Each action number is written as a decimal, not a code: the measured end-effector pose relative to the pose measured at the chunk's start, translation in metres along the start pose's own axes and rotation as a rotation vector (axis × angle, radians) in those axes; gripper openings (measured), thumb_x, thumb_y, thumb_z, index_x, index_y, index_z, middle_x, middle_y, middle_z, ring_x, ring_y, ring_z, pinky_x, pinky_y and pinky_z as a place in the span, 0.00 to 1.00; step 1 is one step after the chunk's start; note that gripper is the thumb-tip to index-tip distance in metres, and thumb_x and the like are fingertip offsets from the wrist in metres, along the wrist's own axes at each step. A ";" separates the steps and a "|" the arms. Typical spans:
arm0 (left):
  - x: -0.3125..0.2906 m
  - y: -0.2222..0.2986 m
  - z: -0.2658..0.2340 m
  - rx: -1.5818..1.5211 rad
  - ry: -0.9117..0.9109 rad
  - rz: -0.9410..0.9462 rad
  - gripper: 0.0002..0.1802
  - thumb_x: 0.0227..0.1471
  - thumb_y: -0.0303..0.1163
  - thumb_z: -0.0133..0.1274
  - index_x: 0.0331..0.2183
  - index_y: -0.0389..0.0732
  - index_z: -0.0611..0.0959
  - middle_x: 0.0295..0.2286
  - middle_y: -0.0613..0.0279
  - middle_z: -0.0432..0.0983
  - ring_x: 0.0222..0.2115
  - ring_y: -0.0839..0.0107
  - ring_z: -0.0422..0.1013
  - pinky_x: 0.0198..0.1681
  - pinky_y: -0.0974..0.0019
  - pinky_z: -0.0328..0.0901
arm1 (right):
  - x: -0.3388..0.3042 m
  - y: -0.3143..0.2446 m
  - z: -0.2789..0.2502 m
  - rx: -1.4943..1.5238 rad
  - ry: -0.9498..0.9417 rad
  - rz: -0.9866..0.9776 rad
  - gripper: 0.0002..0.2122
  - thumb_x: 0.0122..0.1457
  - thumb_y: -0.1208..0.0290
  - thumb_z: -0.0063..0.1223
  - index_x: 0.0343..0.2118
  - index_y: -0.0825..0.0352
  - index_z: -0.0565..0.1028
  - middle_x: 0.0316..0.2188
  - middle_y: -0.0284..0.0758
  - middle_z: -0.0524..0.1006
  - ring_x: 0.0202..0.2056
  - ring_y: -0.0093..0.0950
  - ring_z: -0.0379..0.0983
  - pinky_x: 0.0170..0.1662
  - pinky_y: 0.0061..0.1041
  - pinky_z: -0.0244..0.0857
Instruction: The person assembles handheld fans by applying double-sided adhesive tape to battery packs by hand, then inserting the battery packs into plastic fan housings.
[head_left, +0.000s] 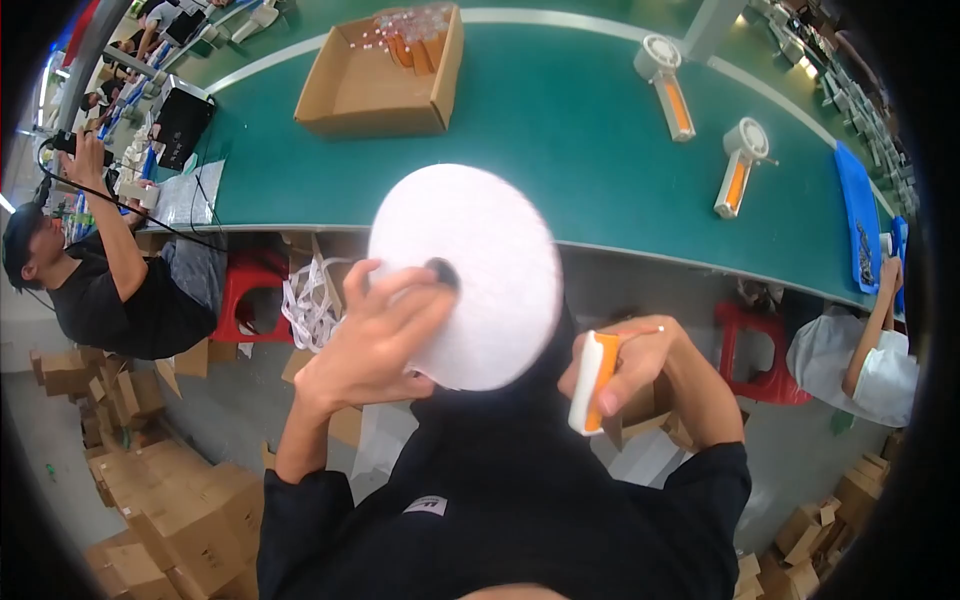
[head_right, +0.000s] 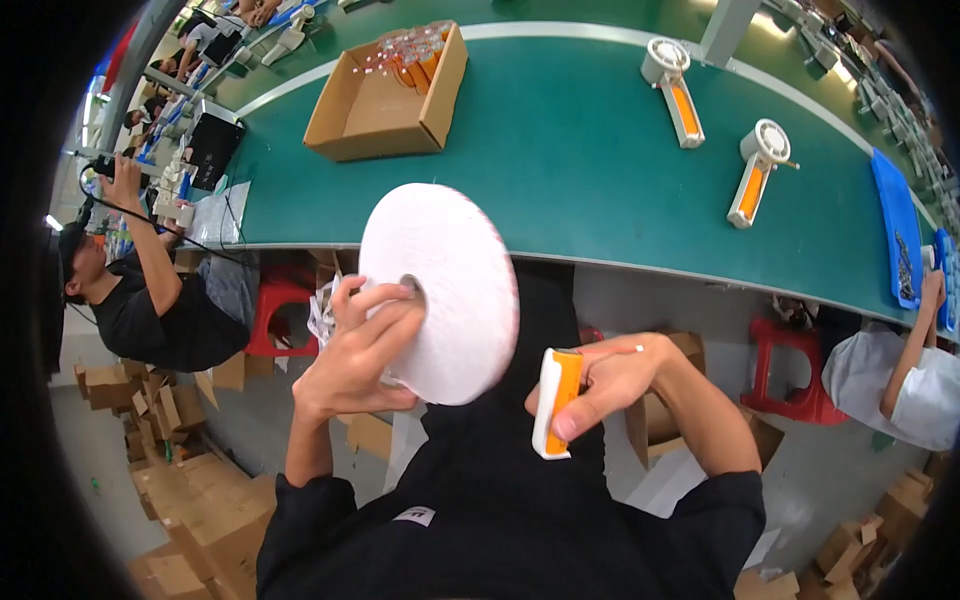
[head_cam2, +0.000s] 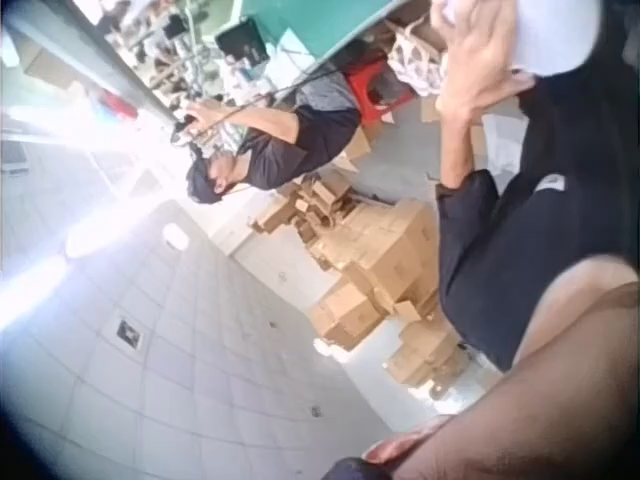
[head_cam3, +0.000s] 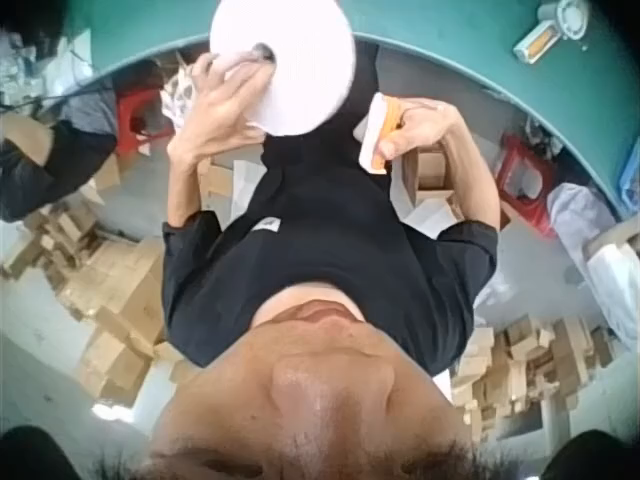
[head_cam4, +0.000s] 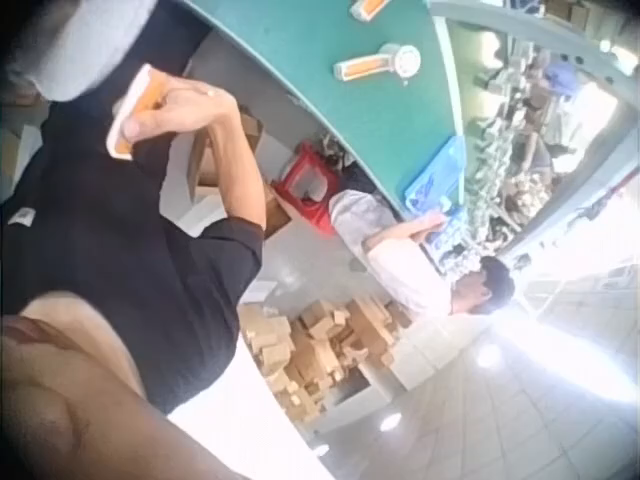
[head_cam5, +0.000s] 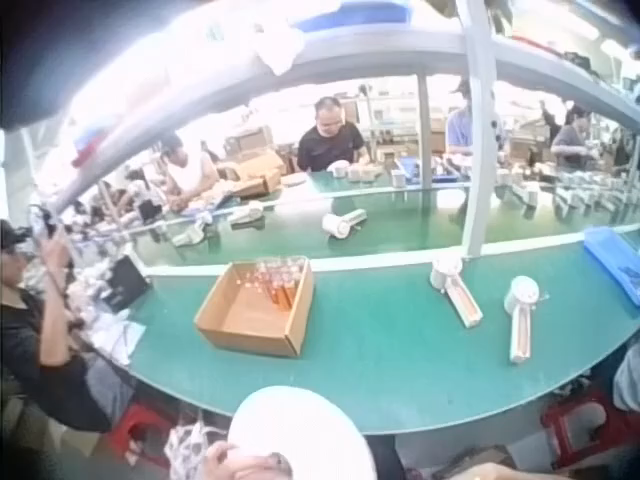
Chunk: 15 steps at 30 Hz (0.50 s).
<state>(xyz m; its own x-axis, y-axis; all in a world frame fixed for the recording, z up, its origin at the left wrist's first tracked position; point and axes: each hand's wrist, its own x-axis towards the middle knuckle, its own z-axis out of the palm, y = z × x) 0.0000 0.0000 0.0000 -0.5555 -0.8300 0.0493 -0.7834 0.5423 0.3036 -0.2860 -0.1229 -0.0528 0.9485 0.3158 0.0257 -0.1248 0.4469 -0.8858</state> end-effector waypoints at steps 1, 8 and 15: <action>-0.003 -0.006 0.002 0.009 0.029 -0.098 0.46 0.29 0.36 0.64 0.54 0.35 0.69 0.48 0.50 0.68 0.57 0.51 0.55 0.58 0.44 0.46 | -0.002 -0.002 -0.001 -0.010 -0.044 -0.034 0.22 0.59 0.49 0.55 0.23 0.67 0.70 0.17 0.27 0.64 0.21 0.18 0.59 0.25 0.22 0.54; -0.038 -0.064 0.012 0.225 0.172 -0.600 0.53 0.30 0.39 0.67 0.56 0.24 0.63 0.46 0.44 0.67 0.54 0.49 0.56 0.58 0.49 0.46 | -0.015 -0.021 -0.016 -0.248 0.531 -0.228 0.27 0.57 0.40 0.52 0.26 0.67 0.70 0.17 0.25 0.63 0.20 0.16 0.58 0.22 0.20 0.53; -0.026 -0.113 0.014 0.282 0.154 -0.785 0.55 0.41 0.53 0.64 0.58 0.24 0.59 0.48 0.43 0.66 0.53 0.49 0.54 0.55 0.44 0.48 | -0.008 -0.035 -0.092 -0.072 0.869 -0.386 0.23 0.66 0.44 0.37 0.25 0.61 0.61 0.17 0.26 0.58 0.18 0.16 0.49 0.21 0.17 0.45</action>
<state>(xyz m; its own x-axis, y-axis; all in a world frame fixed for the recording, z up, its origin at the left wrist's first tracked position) 0.0994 -0.0377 -0.0494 0.2061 -0.9768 0.0582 -0.9776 -0.2029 0.0565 -0.2621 -0.2180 -0.0647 0.8087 -0.5882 -0.0059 0.2326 0.3290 -0.9152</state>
